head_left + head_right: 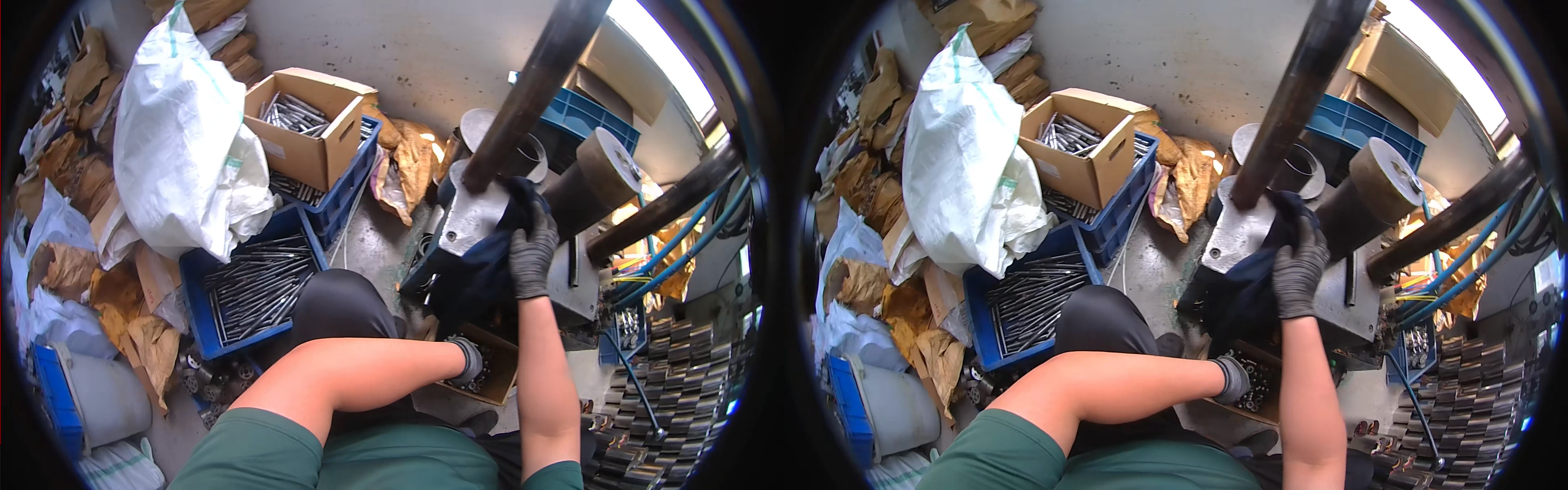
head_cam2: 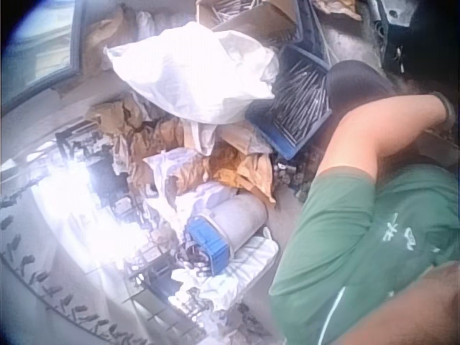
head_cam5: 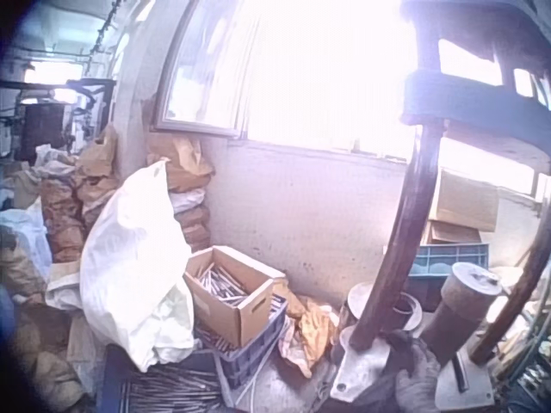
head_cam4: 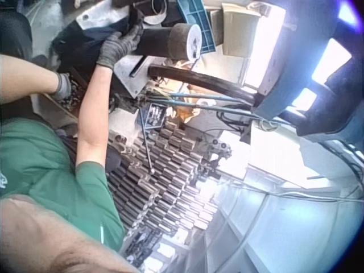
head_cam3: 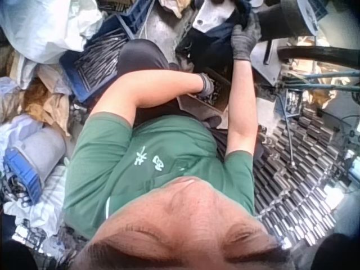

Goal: Operating a mechanical press to assemble metal components and cleaning parts with a cloth.

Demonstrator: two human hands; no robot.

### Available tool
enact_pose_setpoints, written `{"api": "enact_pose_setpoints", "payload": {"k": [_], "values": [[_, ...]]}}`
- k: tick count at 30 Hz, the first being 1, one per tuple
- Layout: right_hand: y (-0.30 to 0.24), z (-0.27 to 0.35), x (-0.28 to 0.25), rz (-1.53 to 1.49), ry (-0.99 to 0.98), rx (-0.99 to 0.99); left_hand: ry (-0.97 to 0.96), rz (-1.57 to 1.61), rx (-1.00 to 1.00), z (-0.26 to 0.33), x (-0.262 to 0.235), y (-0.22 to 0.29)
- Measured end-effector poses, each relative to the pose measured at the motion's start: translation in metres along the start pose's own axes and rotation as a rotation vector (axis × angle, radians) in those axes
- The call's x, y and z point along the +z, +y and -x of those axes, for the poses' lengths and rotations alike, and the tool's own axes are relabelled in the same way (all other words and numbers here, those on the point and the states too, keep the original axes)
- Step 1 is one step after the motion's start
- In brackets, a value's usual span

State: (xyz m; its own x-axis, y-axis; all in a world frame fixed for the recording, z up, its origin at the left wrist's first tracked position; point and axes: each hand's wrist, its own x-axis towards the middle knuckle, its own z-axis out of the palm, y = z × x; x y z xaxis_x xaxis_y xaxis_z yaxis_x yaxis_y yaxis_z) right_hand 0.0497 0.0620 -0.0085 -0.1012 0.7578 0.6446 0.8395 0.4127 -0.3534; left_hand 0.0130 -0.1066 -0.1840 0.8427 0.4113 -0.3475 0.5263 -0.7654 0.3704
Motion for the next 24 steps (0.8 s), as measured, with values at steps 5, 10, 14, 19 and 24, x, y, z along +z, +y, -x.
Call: {"api": "enact_pose_setpoints", "payload": {"k": [5, 10, 14, 19, 24], "values": [[0.030, 0.006, 0.029, 0.052, -0.252, 0.087, -0.291, -0.051, 0.047, 0.024, -0.057, 0.009], [-0.055, 0.009, 0.049, -0.143, -0.307, -0.147, -0.219, 0.030, -0.063, 0.047, -0.060, 0.008], [-0.110, 0.029, 0.055, -0.513, -0.389, -0.374, -0.114, 0.046, -0.086, 0.069, -0.047, -0.003], [-0.119, 0.038, 0.035, -0.643, -0.661, -0.211, 0.031, 0.037, -0.045, 0.077, -0.042, -0.006], [-0.114, 0.033, -0.056, -0.496, -0.527, -0.251, 0.197, 0.007, 0.073, 0.069, -0.039, -0.006]]}}
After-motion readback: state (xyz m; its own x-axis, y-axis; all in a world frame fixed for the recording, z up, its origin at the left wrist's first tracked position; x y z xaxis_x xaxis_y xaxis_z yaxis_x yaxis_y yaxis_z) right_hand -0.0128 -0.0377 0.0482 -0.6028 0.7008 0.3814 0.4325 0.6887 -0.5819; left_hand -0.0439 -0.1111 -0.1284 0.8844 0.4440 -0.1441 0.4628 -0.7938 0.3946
